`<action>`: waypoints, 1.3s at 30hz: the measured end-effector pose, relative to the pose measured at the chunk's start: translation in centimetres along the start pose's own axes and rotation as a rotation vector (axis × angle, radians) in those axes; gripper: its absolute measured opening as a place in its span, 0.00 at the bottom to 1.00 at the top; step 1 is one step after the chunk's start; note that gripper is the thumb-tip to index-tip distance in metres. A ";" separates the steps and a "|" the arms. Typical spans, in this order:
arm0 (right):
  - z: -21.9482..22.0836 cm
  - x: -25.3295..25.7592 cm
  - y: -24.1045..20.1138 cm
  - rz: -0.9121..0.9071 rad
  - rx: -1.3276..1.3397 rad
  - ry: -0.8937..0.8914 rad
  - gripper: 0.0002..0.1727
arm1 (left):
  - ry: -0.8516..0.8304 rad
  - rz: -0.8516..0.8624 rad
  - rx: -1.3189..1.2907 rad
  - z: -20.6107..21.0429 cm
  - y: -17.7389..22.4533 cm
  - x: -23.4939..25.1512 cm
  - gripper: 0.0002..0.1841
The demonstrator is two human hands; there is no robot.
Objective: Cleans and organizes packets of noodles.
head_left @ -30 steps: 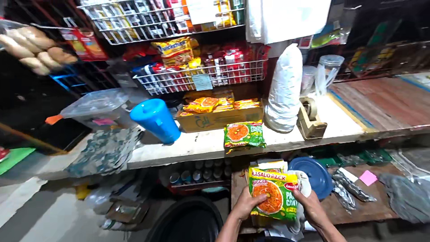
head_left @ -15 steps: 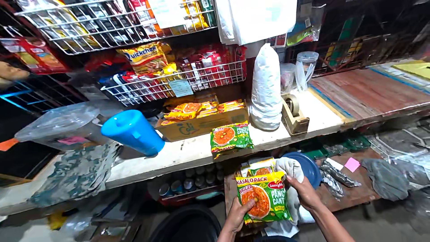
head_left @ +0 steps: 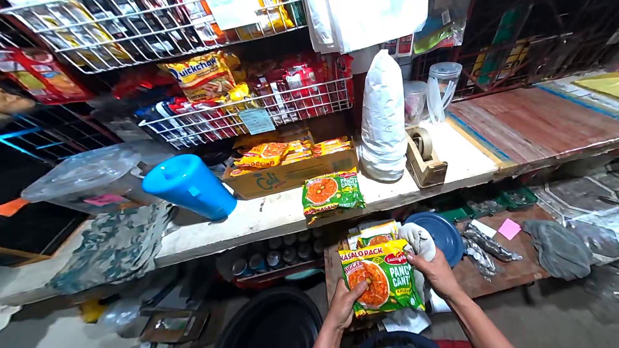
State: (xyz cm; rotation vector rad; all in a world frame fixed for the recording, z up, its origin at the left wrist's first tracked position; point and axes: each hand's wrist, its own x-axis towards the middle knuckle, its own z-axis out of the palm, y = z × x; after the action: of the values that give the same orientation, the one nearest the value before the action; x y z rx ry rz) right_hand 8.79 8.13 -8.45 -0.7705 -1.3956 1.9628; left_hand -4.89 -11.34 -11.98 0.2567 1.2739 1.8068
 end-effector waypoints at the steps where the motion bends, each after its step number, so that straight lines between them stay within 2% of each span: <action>1: -0.1 0.1 0.0 -0.018 -0.014 0.007 0.25 | 0.002 0.002 -0.002 0.0 -0.1 0.1 0.31; 4: -0.7 0.0 -0.1 -0.025 -0.078 -0.018 0.23 | 0.013 -0.005 -0.018 0.0 -0.4 0.1 0.33; 8: -1.3 -0.7 -0.4 0.039 -0.058 -0.091 0.27 | 0.028 -0.019 -0.026 0.1 -0.6 0.0 0.30; 13: -0.5 -1.1 0.0 -0.082 -0.018 -0.025 0.29 | 0.038 -0.001 -0.025 0.3 -1.1 0.1 0.31; 16: -0.6 -1.3 0.1 -0.138 -0.036 -0.062 0.28 | 0.056 -0.004 -0.037 0.4 -1.1 0.1 0.31; 20: -1.1 -1.3 -0.4 -0.078 -0.047 -0.141 0.29 | 0.057 -0.029 -0.061 0.2 -1.3 0.1 0.31; 25: -1.0 -0.6 -0.4 0.036 -0.003 -0.096 0.27 | 0.024 -0.017 -0.041 0.2 -1.5 0.1 0.34; 30: -1.1 -0.2 -0.6 0.024 -0.074 -0.158 0.27 | -0.009 -0.013 0.017 -0.1 -1.2 -0.1 0.28; 35: -1.0 -0.3 -0.5 -0.028 -0.116 -0.050 0.32 | 0.013 -0.006 -0.042 -0.1 -1.4 -0.6 0.31; 39: -1.2 -0.4 0.0 -0.095 -0.228 0.001 0.32 | 0.027 -0.013 -0.028 -0.1 -1.5 -0.6 0.28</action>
State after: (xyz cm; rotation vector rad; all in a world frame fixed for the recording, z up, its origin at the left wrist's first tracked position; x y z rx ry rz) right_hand 9.98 8.53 -8.71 -0.7908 -1.6439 1.7509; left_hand -3.76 -11.71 -13.10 0.2087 1.2659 1.8215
